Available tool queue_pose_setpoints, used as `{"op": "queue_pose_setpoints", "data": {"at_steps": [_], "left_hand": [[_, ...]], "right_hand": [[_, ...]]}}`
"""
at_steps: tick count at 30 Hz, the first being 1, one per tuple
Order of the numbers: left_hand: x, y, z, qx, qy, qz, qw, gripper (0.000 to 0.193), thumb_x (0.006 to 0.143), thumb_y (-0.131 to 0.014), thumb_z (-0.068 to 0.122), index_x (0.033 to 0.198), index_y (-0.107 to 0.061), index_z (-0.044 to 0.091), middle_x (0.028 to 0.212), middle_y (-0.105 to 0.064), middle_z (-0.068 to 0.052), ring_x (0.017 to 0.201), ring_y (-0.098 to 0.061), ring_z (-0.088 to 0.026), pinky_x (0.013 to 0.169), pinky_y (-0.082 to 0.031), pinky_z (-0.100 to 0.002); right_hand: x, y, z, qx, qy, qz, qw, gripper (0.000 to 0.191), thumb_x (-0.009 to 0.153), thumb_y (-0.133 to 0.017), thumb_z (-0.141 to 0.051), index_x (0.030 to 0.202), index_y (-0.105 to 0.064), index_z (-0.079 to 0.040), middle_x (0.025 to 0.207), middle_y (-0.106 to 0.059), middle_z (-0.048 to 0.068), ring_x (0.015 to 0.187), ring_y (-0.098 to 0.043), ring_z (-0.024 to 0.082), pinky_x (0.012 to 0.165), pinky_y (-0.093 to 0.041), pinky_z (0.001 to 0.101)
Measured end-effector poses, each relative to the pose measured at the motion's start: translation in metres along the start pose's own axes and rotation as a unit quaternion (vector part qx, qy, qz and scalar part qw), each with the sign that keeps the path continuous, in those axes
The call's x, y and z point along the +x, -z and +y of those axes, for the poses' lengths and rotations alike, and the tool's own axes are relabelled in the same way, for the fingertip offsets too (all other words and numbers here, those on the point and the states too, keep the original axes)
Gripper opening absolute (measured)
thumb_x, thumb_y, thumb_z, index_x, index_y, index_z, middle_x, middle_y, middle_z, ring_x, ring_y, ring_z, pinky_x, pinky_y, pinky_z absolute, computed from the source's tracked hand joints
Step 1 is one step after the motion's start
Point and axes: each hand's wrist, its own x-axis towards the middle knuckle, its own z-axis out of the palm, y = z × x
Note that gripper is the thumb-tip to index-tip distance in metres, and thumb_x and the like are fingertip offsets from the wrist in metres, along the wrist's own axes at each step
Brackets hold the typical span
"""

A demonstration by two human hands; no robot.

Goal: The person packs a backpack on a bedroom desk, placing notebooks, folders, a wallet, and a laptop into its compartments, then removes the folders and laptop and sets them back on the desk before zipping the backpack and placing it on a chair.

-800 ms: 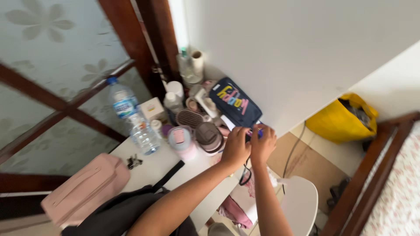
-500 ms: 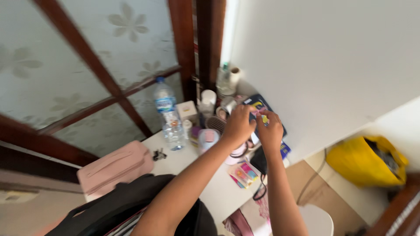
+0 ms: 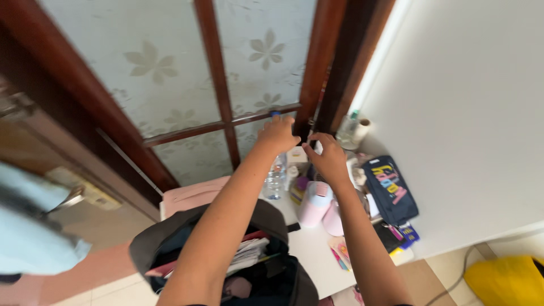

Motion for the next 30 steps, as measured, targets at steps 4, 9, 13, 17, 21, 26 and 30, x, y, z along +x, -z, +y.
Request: {"op": "queue_pose_setpoints", "data": {"at_steps": [4, 9, 13, 17, 21, 26, 30], "left_hand": [[-0.013, 0.038, -0.031, -0.016, -0.012, 0.051, 0.998, 0.072, 0.079, -0.080, 0.042, 0.142, -0.050, 0.023, 0.145, -0.049, -0.010, 0.137, -0.049, -0.038, 0.107, -0.043, -0.056], [-0.048, 0.088, -0.070, -0.024, -0.002, 0.102, 0.994, 0.075, 0.076, -0.082, 0.040, 0.141, -0.049, 0.024, 0.142, -0.049, -0.014, 0.129, -0.053, -0.041, 0.102, -0.048, -0.054], [-0.092, 0.119, -0.104, -0.049, 0.033, 0.148, 0.987, 0.067, 0.082, -0.077, 0.038, 0.141, -0.049, 0.023, 0.140, -0.051, -0.014, 0.126, -0.056, -0.040, 0.100, -0.047, -0.055], [-0.139, 0.142, -0.135, -0.070, 0.047, 0.163, 0.983, 0.061, 0.087, -0.073, 0.035, 0.141, -0.049, 0.021, 0.140, -0.051, -0.013, 0.127, -0.055, -0.035, 0.099, -0.049, -0.052], [-0.196, 0.155, -0.150, -0.043, 0.009, 0.210, 0.977, 0.060, 0.089, -0.073, 0.033, 0.142, -0.049, 0.017, 0.141, -0.052, -0.013, 0.129, -0.053, -0.034, 0.102, -0.043, -0.054], [-0.263, 0.151, -0.149, -0.096, -0.023, 0.284, 0.954, 0.050, 0.093, -0.072, 0.027, 0.137, -0.055, 0.011, 0.138, -0.056, -0.014, 0.128, -0.054, -0.036, 0.102, -0.046, -0.046], [-0.302, 0.142, -0.137, -0.188, 0.044, 0.279, 0.941, 0.044, 0.093, -0.069, 0.025, 0.133, -0.059, 0.012, 0.131, -0.059, -0.011, 0.103, -0.063, -0.032, 0.091, -0.051, -0.042]], "right_hand": [[0.018, -0.020, -0.027, 0.025, 0.049, -0.025, 0.998, 0.034, 0.087, -0.078, -0.033, 0.110, -0.073, -0.009, 0.115, -0.072, 0.013, 0.103, -0.070, 0.034, 0.086, -0.054, 0.0422], [0.022, -0.032, -0.075, 0.085, 0.097, -0.063, 0.990, 0.034, 0.091, -0.078, -0.032, 0.114, -0.072, -0.007, 0.113, -0.071, 0.016, 0.106, -0.069, 0.036, 0.091, -0.053, 0.0419], [0.019, -0.027, -0.125, 0.111, 0.134, -0.089, 0.981, 0.034, 0.093, -0.077, -0.030, 0.116, -0.071, -0.006, 0.119, -0.071, 0.016, 0.101, -0.069, 0.036, 0.086, -0.054, 0.0406], [0.013, -0.012, -0.171, 0.145, 0.150, -0.132, 0.969, 0.033, 0.094, -0.075, -0.028, 0.117, -0.070, -0.006, 0.123, -0.072, 0.013, 0.102, -0.070, 0.031, 0.076, -0.055, 0.0377], [-0.009, 0.015, -0.202, 0.169, 0.100, -0.194, 0.961, 0.032, 0.090, -0.073, -0.026, 0.117, -0.070, -0.009, 0.130, -0.069, 0.008, 0.091, -0.072, 0.027, 0.065, -0.053, 0.0373], [-0.046, 0.039, -0.220, 0.116, 0.315, -0.105, 0.936, 0.029, 0.096, -0.078, -0.019, 0.121, -0.070, -0.004, 0.129, -0.068, 0.014, 0.115, -0.064, 0.035, 0.097, -0.051, 0.0421], [-0.076, 0.048, -0.217, 0.125, 0.277, -0.139, 0.943, 0.028, 0.091, -0.079, -0.016, 0.115, -0.070, -0.004, 0.111, -0.067, 0.012, 0.098, -0.063, 0.031, 0.085, -0.051, 0.0414]]}}
